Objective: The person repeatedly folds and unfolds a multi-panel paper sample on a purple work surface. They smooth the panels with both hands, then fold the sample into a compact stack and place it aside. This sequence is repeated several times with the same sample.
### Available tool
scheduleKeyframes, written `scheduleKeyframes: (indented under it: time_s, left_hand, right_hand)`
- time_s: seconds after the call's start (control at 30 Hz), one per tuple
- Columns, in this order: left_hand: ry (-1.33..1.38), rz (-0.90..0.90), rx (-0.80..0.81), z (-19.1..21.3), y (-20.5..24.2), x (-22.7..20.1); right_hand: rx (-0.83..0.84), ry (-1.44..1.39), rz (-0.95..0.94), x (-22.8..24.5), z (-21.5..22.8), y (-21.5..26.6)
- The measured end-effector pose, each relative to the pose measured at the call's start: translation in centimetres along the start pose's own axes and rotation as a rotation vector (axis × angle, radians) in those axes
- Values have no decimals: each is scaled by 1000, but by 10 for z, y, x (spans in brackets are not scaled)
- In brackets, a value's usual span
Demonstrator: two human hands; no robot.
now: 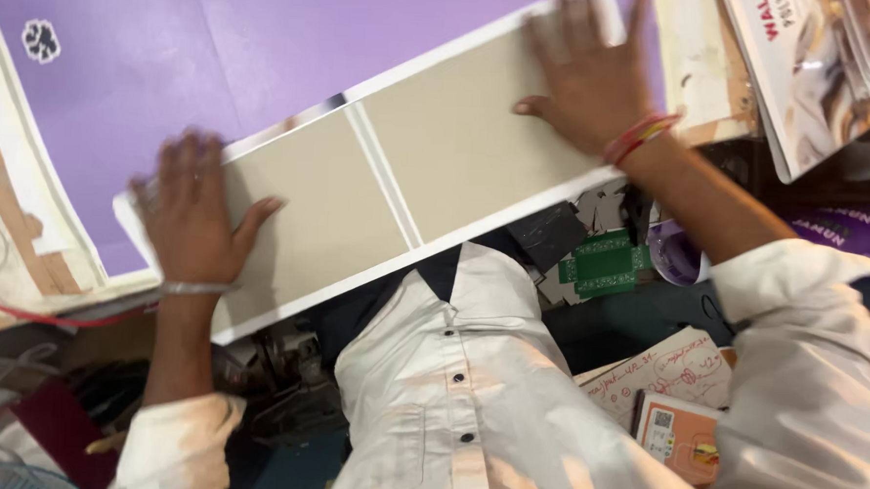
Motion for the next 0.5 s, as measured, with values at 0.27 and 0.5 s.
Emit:
scheduleKeyframes:
  time_s: [0.27,0.5]
  left_hand:
    - [-72,80,-7,4,8,23]
    - [197,295,157,-13,18,32]
  right_hand:
    - [252,-627,721,254,83,63]
    - [-229,-893,381,214,105,106]
Point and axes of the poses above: each hand's wrist, its own y-axis away from the middle knuckle, its own z-axis out of the back of the hand, x = y × z, the point moved 10 cm from there along -y, towards the middle knuckle, and after that the axes turned 7 degrees about -z, right-handed, at the moved point
